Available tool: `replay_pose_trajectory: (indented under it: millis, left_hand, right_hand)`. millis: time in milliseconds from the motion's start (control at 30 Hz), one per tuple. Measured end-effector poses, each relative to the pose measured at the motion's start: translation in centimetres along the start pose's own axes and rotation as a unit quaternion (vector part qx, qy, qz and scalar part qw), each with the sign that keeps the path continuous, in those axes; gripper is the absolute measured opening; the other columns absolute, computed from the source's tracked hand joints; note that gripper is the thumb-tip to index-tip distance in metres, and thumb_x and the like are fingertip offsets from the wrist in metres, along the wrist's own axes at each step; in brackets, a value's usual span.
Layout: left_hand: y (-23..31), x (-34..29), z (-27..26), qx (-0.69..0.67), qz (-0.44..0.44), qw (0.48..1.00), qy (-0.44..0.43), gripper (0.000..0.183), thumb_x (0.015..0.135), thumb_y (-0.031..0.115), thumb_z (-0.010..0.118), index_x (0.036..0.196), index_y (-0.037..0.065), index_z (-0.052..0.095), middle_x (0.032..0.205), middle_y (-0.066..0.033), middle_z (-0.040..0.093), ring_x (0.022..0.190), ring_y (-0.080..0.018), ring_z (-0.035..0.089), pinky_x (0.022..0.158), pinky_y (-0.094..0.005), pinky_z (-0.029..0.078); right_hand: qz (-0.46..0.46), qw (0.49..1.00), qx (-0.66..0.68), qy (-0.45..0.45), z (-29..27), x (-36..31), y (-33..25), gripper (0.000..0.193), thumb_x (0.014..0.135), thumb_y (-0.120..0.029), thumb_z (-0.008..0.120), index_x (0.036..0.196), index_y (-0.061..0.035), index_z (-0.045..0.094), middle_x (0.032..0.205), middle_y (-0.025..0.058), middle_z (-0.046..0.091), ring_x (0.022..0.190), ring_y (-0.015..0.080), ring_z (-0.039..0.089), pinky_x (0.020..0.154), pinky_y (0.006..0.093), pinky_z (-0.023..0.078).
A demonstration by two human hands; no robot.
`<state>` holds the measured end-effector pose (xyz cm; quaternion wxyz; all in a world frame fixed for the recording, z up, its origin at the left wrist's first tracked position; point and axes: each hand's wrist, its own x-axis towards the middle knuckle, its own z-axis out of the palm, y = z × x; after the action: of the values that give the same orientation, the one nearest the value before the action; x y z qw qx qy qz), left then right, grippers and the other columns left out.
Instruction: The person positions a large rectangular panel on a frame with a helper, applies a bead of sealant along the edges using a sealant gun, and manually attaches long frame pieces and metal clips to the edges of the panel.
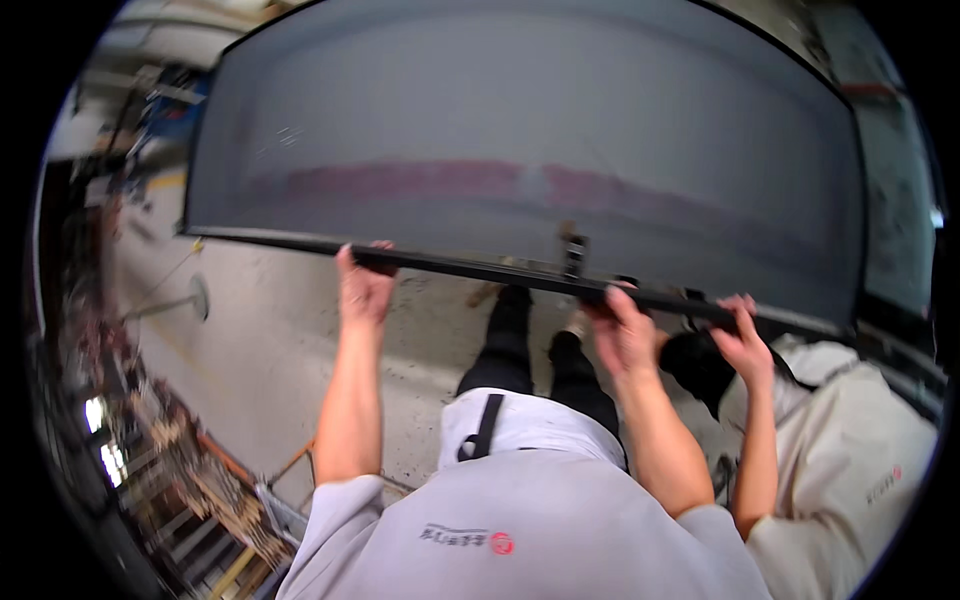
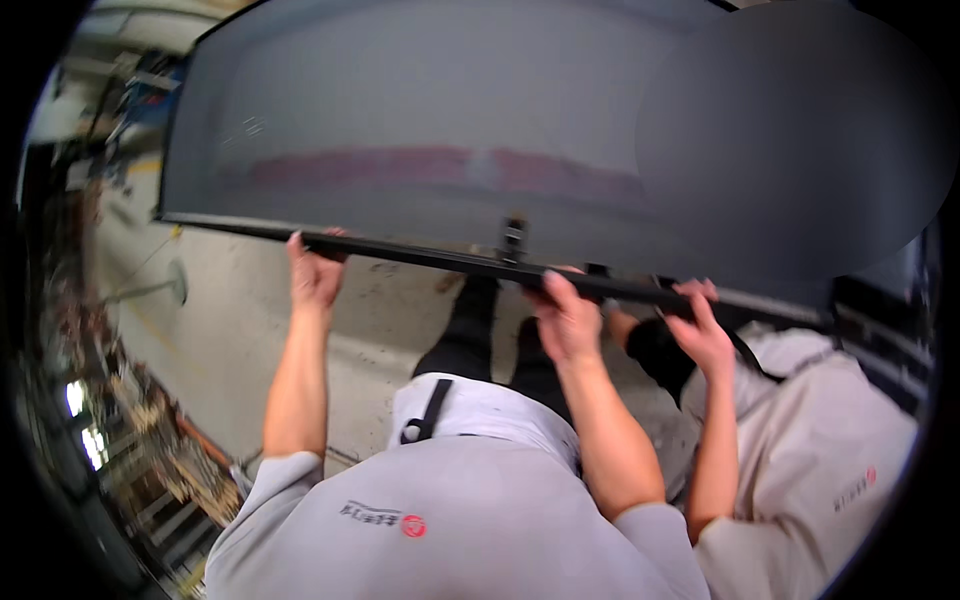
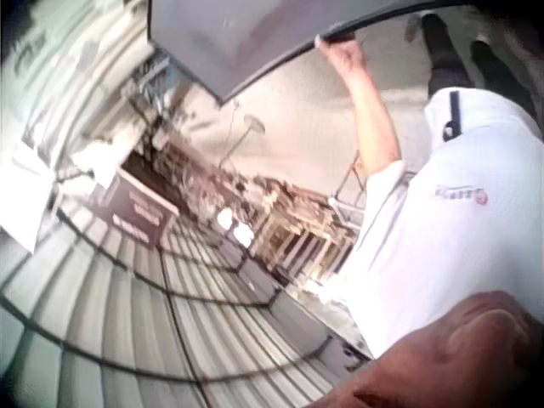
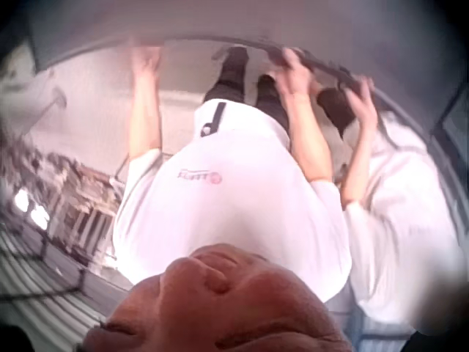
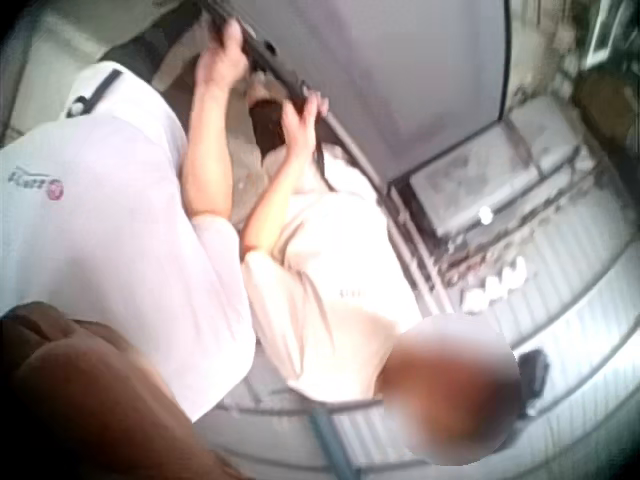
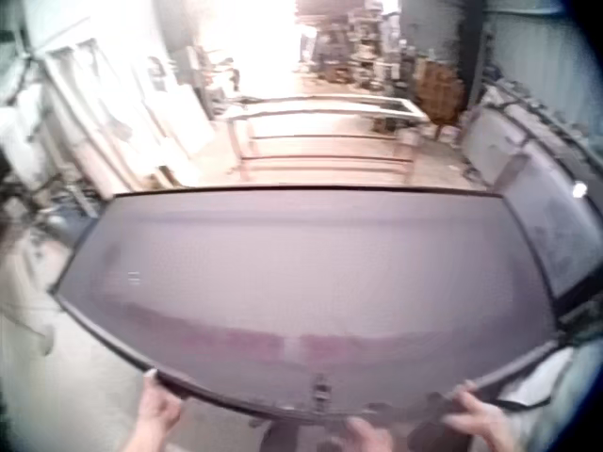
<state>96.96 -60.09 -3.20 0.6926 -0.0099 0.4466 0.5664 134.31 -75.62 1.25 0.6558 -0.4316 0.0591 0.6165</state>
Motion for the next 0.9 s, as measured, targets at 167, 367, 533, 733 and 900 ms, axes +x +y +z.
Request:
replay_pose_trajectory:
  millis: [167,367,533,733,900]
  left_hand:
    - [2.4,3.5,-3.8,-0.050,0.040,0.998,-0.005,0.044,0.101,0.040,0.045,0.098,-0.003,0.058,0.094,-0.0152,0.064,0.092,-0.0287,0.061,0.094,-0.0444,0.049]
    - [3.4,2.4,-9.3,-0.076,0.039,0.996,0.025,0.039,0.103,0.033,0.042,0.097,-0.001,0.059,0.094,-0.0148,0.063,0.092,-0.0294,0.059,0.093,-0.0428,0.048]
    - [3.4,2.4,-7.6,-0.052,0.064,0.996,0.020,0.024,0.100,0.025,0.051,0.095,0.003,0.059,0.092,-0.0114,0.063,0.091,-0.0259,0.061,0.087,-0.0422,0.051]
    - [4.5,4.3,-11.1,0.005,0.046,0.998,-0.035,0.031,0.100,0.028,0.052,0.102,-0.001,0.061,0.102,-0.0172,0.064,0.098,-0.0285,0.059,0.096,-0.0419,0.047]
    - [3.9,6.0,-11.1,-0.065,-0.011,0.997,-0.037,0.030,0.100,0.026,0.052,0.104,-0.003,0.059,0.104,-0.0170,0.064,0.102,-0.0293,0.059,0.100,-0.0428,0.047]
  right_hand:
    - [-0.002,1.000,-0.007,0.013,-1.4,-0.9,-0.6,0.013,0.092,-0.012,0.063,0.104,-0.0055,0.063,0.102,0.0076,0.068,0.102,0.0242,0.065,0.094,0.0462,0.052]
    - [0.028,0.999,-0.019,0.037,-5.1,-0.6,1.3,0.014,0.092,-0.016,0.063,0.103,-0.0077,0.067,0.105,0.0064,0.071,0.102,0.0223,0.065,0.100,0.0465,0.046]
    - [0.054,0.995,-0.011,0.079,-5.4,-0.7,2.2,0.021,0.093,-0.019,0.061,0.106,-0.0022,0.066,0.111,0.0125,0.069,0.103,0.0270,0.065,0.101,0.0463,0.047]
    - [0.089,0.989,0.024,0.116,-5.6,2.0,3.3,0.012,0.093,-0.016,0.060,0.095,-0.0051,0.065,0.099,0.0109,0.069,0.100,0.0264,0.063,0.093,0.0447,0.049]
    - [0.060,0.991,0.044,0.115,-4.7,2.1,3.1,0.012,0.093,-0.017,0.061,0.092,-0.0056,0.067,0.097,0.0111,0.070,0.096,0.0264,0.065,0.090,0.0438,0.050]
